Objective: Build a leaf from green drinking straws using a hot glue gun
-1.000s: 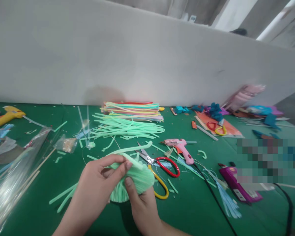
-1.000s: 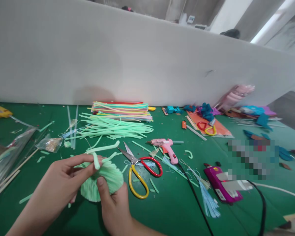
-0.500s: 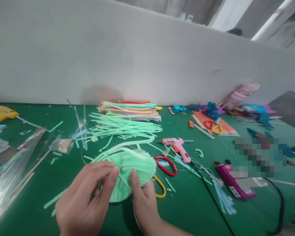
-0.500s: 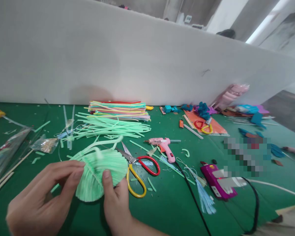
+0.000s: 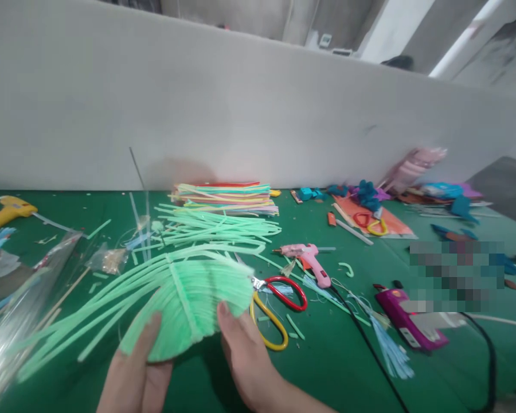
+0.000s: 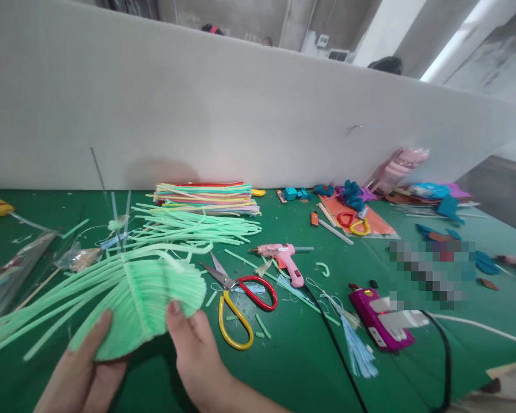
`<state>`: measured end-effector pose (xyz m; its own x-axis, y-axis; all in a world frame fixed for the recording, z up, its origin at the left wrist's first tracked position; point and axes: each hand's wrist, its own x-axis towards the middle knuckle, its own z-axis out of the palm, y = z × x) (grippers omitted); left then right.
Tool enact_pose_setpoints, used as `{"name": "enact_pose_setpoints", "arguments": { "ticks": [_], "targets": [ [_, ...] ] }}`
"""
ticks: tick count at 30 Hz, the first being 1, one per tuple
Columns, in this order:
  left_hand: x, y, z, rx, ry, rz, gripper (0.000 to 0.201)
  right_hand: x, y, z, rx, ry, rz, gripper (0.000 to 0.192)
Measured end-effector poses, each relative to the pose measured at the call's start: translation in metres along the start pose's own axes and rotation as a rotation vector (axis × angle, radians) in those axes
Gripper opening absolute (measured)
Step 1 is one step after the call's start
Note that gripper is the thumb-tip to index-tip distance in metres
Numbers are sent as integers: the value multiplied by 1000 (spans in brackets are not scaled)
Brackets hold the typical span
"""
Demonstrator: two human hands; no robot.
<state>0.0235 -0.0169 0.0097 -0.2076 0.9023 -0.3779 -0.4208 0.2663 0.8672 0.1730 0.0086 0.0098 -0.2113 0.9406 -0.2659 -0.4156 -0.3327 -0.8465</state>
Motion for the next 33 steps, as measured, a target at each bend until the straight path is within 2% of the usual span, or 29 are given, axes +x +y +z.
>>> {"name": "enact_pose_setpoints", "arguments": {
  "ticks": [1, 3, 4, 6, 11, 13, 16, 19, 22, 25, 30, 33],
  "targets": [
    [2, 7, -1, -26, 78, 22, 40, 4, -4, -5, -44, -1, 0, 47],
    [5, 24, -4, -91, 289, 18, 46, 13, -18, -16, -110, 65, -90, 44],
    [6, 32, -6, -90, 316, -6, 48, 18, -26, -21, -127, 89, -135, 42],
    [8, 47, -8, -73, 280, -38, 48, 26, -43, -29, -167, 121, -203, 41],
    [21, 70, -7, 103, 128, -116, 48, 29, -58, -36, -335, -256, -101, 35],
    [29, 73, -2, 92, 97, -106, 43, 28, -57, -36, -370, -317, -80, 32],
    [34, 69, 11, -23, 105, -64, 39, 28, -51, -32, -372, -298, -92, 30],
    [25, 57, 29, -219, 90, -31, 40, 29, -45, -28, -331, -208, -97, 32],
    [13, 45, 43, -296, 157, 36, 42, 28, -42, -27, -378, -174, -70, 36],
    [14, 44, 45, -242, 112, 39, 51, 25, -44, -31, -506, -250, -68, 35],
    [32, 49, 35, -119, 44, -76, 45, 27, -46, -32, -620, -427, -121, 32],
    [36, 49, 34, -122, 24, -105, 46, 28, -46, -31, -624, -445, -124, 34]
  ]
}}
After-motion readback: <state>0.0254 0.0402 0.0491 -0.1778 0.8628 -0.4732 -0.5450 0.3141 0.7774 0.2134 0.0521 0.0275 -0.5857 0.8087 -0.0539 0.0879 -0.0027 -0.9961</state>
